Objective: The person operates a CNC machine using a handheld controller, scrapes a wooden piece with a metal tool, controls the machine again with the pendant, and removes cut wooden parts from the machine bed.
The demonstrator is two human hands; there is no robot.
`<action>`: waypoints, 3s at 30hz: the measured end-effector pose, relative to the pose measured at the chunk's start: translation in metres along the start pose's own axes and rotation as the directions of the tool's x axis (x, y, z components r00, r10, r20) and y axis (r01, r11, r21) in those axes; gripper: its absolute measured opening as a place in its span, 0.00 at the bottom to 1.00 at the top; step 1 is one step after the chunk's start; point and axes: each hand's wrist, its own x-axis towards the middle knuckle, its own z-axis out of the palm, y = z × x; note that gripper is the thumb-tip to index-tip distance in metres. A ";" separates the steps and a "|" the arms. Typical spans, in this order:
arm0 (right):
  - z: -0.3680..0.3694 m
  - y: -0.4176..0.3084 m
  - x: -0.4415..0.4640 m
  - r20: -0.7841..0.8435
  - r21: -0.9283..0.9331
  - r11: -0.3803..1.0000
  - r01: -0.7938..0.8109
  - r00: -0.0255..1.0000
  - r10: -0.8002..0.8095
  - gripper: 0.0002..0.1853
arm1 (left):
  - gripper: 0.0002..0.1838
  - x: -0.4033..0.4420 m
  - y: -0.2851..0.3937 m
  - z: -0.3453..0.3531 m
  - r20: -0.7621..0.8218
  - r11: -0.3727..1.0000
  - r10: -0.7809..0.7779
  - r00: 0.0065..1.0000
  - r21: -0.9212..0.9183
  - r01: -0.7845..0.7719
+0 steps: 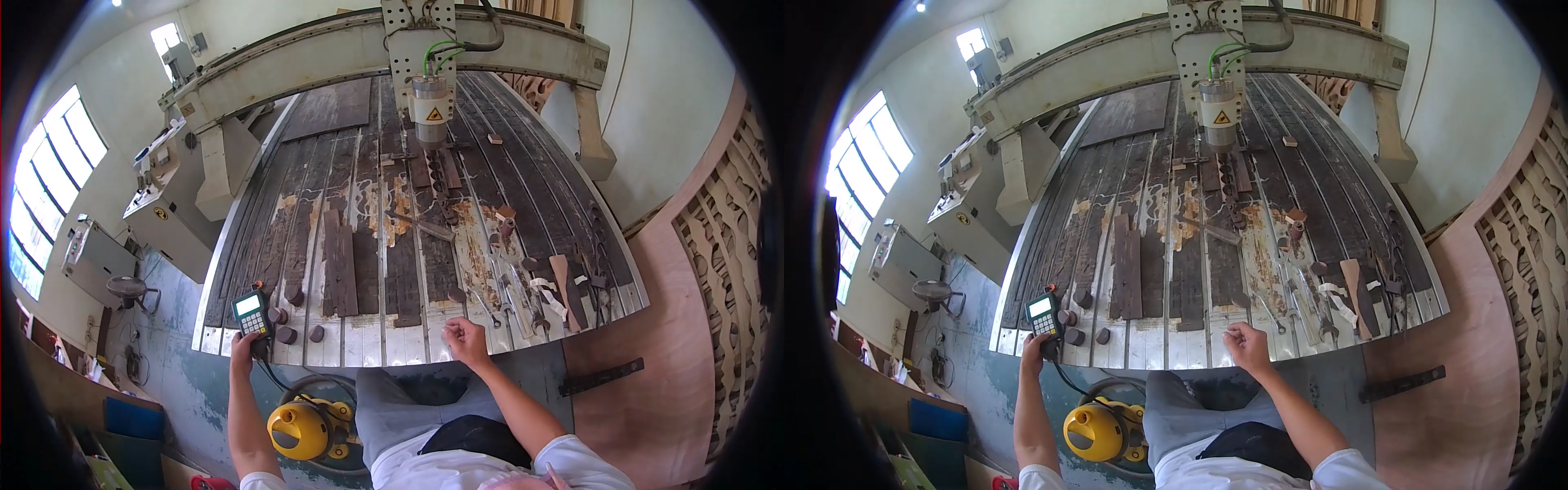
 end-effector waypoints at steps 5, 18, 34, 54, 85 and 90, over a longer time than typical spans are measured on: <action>0.000 -0.001 0.000 0.005 0.009 1.000 0.000 1.000 0.000 0.12 | 0.18 -0.001 -0.001 -0.001 -0.001 0.999 0.022 1.000 0.024 -0.022; 0.000 0.008 0.001 0.023 0.000 1.000 0.006 1.000 -0.006 0.10 | 0.19 -0.002 0.002 0.001 -0.044 0.997 -0.027 0.999 0.066 0.030; 0.000 0.002 0.001 0.011 -0.003 1.000 -0.024 1.000 0.024 0.12 | 0.21 0.000 0.007 0.001 -0.027 0.997 -0.071 0.997 0.002 0.071; 0.000 0.000 0.000 -0.001 -0.033 0.999 0.004 1.000 -0.004 0.12 | 0.18 -0.004 0.010 0.006 -0.026 0.998 -0.062 0.998 0.012 0.062; -0.001 0.002 0.001 0.020 -0.026 1.000 -0.006 1.000 0.007 0.12 | 0.19 0.006 0.001 -0.003 0.008 0.998 -0.061 0.998 -0.022 0.061; -0.001 0.000 0.000 0.021 -0.012 1.000 -0.017 1.000 0.017 0.13 | 0.19 0.003 0.006 0.000 -0.001 0.997 -0.073 0.997 0.003 0.073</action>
